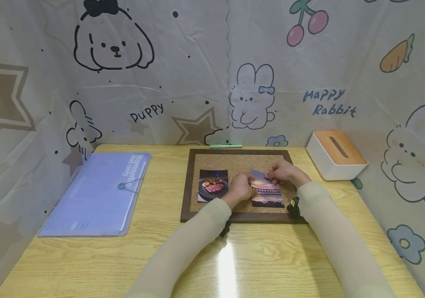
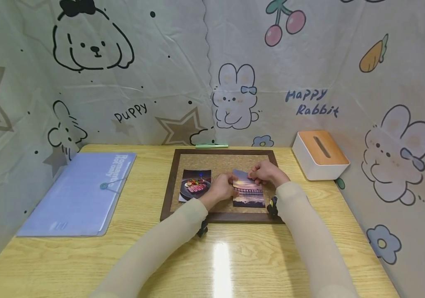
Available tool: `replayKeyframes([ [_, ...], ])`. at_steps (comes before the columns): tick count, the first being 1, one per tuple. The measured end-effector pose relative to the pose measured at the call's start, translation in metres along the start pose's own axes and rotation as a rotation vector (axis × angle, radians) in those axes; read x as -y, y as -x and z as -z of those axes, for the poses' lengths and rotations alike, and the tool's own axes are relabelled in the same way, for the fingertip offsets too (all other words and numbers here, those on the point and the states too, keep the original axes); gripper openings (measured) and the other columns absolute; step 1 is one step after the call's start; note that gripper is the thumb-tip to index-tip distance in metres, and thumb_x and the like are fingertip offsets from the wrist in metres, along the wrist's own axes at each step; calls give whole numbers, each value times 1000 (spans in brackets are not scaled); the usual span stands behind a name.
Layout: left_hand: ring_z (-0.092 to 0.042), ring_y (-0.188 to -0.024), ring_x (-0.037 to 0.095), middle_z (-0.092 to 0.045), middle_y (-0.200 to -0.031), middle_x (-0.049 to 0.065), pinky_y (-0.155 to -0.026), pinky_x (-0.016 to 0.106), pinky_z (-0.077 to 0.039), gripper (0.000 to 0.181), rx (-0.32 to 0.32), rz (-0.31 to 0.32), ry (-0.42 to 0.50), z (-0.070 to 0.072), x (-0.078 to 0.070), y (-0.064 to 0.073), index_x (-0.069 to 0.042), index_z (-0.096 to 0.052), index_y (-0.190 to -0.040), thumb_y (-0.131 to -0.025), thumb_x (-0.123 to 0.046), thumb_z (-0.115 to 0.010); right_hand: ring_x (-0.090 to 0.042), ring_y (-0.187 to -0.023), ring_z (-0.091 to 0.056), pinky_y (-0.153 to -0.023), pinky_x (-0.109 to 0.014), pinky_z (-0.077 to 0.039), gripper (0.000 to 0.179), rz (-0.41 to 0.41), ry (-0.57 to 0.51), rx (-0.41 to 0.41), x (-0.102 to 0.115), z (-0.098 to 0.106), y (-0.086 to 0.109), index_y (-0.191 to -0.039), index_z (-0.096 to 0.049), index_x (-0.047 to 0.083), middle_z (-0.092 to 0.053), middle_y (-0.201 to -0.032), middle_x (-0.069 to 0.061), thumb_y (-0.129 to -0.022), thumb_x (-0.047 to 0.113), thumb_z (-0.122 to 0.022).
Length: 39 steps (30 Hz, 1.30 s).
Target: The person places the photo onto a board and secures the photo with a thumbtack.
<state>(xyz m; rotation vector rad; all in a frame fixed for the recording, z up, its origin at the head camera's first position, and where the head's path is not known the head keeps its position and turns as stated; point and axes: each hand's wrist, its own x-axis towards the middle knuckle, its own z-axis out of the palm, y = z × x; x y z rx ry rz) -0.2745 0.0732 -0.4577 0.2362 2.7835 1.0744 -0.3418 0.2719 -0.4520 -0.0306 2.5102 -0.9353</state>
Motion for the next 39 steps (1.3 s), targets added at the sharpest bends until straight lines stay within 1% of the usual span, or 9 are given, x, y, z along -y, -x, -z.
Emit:
replayKeyframes([
  [6, -62, -113, 22, -72, -112, 3, -102, 37, -47, 50, -2, 3, -15, 0, 0, 0, -15, -70, -123, -75, -13, -85, -10, -66, -59, -61, -24, -43, 18, -12, 35, -3, 3, -1, 1, -102, -68, 5, -62, -71, 3, -99, 21, -63],
  [11, -61, -117, 23, -71, -118, 3, -104, 37, -46, 48, 1, 8, -32, 0, 0, 0, -15, -70, -122, -76, -15, -85, -10, -65, -59, -60, -23, -42, 16, -6, 68, -10, 5, -2, 1, -100, -68, 4, -63, -69, 2, -98, 20, -63],
  [18, -60, -124, 26, -70, -126, 3, -108, 39, -45, 50, 5, -15, -54, 1, 1, 0, -14, -70, -124, -76, -15, -85, -10, -63, -57, -59, -23, -42, 14, -28, 57, -7, 4, -3, -1, -96, -67, 5, -61, -68, 2, -98, 18, -62],
  [21, -60, -125, 25, -70, -126, 4, -109, 38, -44, 49, 4, -17, -48, 1, 2, -1, -12, -70, -124, -77, -16, -85, -10, -64, -57, -59, -23, -42, 14, -8, 53, -14, 2, -4, -2, -97, -67, 5, -62, -69, 2, -98, 18, -62],
  [24, -60, -125, 25, -70, -126, 5, -110, 35, -44, 48, 8, -18, -36, 2, 3, -1, -10, -70, -124, -79, -18, -84, -9, -65, -59, -60, -23, -44, 17, 33, 40, -24, -2, -3, -1, -102, -66, 3, -64, -71, 2, -98, 19, -63],
  [28, -59, -126, 25, -69, -128, 7, -111, 34, -44, 48, 19, -26, -20, 3, 6, -1, -7, -69, -126, -81, -19, -83, -10, -67, -62, -60, -23, -47, 21, 82, 5, -12, -7, -2, 0, -108, -66, -1, -67, -75, 0, -97, 17, -63],
  [30, -60, -126, 25, -69, -129, 7, -111, 34, -44, 49, 23, -33, -12, 3, 7, 0, -7, -69, -126, -82, -20, -83, -10, -69, -63, -60, -24, -48, 21, 87, -15, -4, -9, -1, 1, -110, -66, -1, -68, -78, -1, -97, 15, -63],
  [35, -64, -119, 24, -72, -123, 8, -105, 33, -48, 47, 31, -54, 9, 6, 9, 1, -6, -69, -125, -83, -21, -82, -12, -74, -65, -63, -25, -52, 24, 87, -55, -8, -10, 5, 6, -114, -67, 0, -72, -91, -7, -97, 15, -62],
  [39, -66, -108, 23, -72, -114, 10, -94, 32, -53, 43, 45, -69, 61, 11, 12, 2, -4, -70, -123, -83, -17, -80, -15, -79, -66, -67, -28, -54, 26, 107, -53, -23, -7, 12, 15, -117, -65, -1, -70, -102, -13, -98, 16, -60],
])
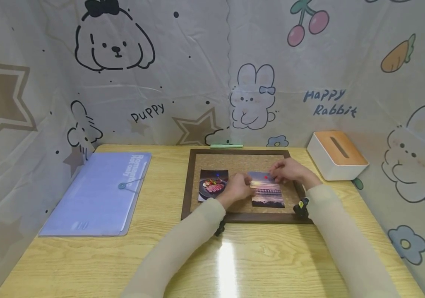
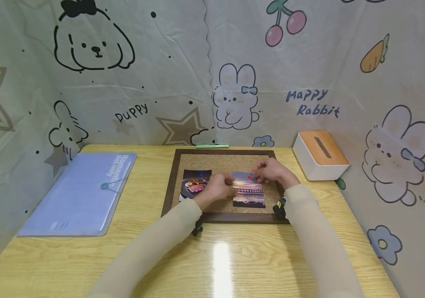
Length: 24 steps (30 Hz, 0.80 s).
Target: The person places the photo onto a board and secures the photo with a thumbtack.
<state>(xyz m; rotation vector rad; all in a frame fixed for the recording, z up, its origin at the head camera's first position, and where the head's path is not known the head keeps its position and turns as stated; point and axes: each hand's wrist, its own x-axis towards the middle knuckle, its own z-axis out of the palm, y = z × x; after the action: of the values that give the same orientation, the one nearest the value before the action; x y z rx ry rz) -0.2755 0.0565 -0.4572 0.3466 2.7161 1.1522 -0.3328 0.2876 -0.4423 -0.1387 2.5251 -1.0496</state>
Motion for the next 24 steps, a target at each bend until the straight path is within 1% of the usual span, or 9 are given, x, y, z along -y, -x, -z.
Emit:
replayKeyframes([
  [3, -67, -102, 22, -73, -109, 9, -87, 30, -55, 37, 11, 0, 41, 7, 3, 2, -4, -70, -121, -86, -14, -76, -19, -81, -68, -68, -31, -54, 27, 30, 19, -12, 5, 5, 8, -118, -64, -3, -70, -104, -18, -99, 15, -58],
  [5, -67, -100, 21, -73, -108, 8, -84, 28, -55, 32, 9, 2, 44, 13, 4, 2, -5, -71, -120, -89, -13, -72, -21, -82, -69, -68, -33, -55, 26, 47, 36, -24, 7, 9, 13, -117, -64, -3, -71, -103, -19, -99, 14, -57],
  [7, -66, -100, 19, -72, -108, 7, -83, 27, -55, 30, 7, 14, 45, 20, 6, 2, -7, -72, -119, -91, -15, -70, -24, -84, -70, -69, -35, -56, 26, 58, 49, -39, 8, 12, 16, -117, -65, -2, -71, -103, -20, -99, 14, -56],
  [10, -65, -99, 20, -71, -108, 6, -83, 30, -54, 27, 12, 36, 59, 33, 9, 2, -9, -72, -118, -93, -18, -68, -23, -86, -69, -70, -34, -57, 27, 58, 79, -63, 9, 18, 20, -118, -65, -1, -71, -104, -19, -100, 17, -56],
  [12, -65, -99, 21, -70, -110, 8, -83, 32, -55, 27, 19, 48, 83, 43, 11, 2, -9, -71, -118, -94, -20, -68, -23, -87, -67, -71, -34, -56, 27, 50, 85, -77, 10, 21, 22, -118, -65, 0, -70, -105, -17, -100, 19, -57],
  [14, -65, -97, 22, -69, -112, 9, -81, 35, -56, 27, 30, 56, 114, 53, 14, 2, -8, -70, -119, -95, -21, -67, -24, -87, -64, -71, -35, -55, 27, 56, 83, -84, 12, 24, 26, -117, -64, 0, -68, -107, -19, -100, 20, -57],
  [18, -68, -95, 26, -69, -115, 12, -74, 32, -57, 29, 33, 44, 159, 77, 22, 4, -6, -69, -120, -96, -21, -66, -27, -86, -63, -70, -38, -55, 27, 70, 40, -92, 15, 32, 33, -116, -63, -2, -66, -111, -24, -100, 20, -59],
  [21, -70, -98, 31, -71, -115, 14, -72, 27, -57, 29, 18, 15, 165, 95, 29, 5, -6, -70, -120, -96, -21, -65, -23, -83, -63, -67, -35, -54, 28, 93, 53, -109, 18, 38, 38, -115, -63, -1, -68, -108, -24, -101, 22, -58],
  [24, -70, -101, 32, -71, -117, 13, -76, 29, -59, 29, -5, 2, 159, 113, 36, 7, -6, -70, -121, -97, -22, -65, -18, -81, -63, -65, -31, -51, 30, 106, 92, -133, 20, 44, 42, -116, -64, 1, -70, -104, -22, -102, 27, -57],
])
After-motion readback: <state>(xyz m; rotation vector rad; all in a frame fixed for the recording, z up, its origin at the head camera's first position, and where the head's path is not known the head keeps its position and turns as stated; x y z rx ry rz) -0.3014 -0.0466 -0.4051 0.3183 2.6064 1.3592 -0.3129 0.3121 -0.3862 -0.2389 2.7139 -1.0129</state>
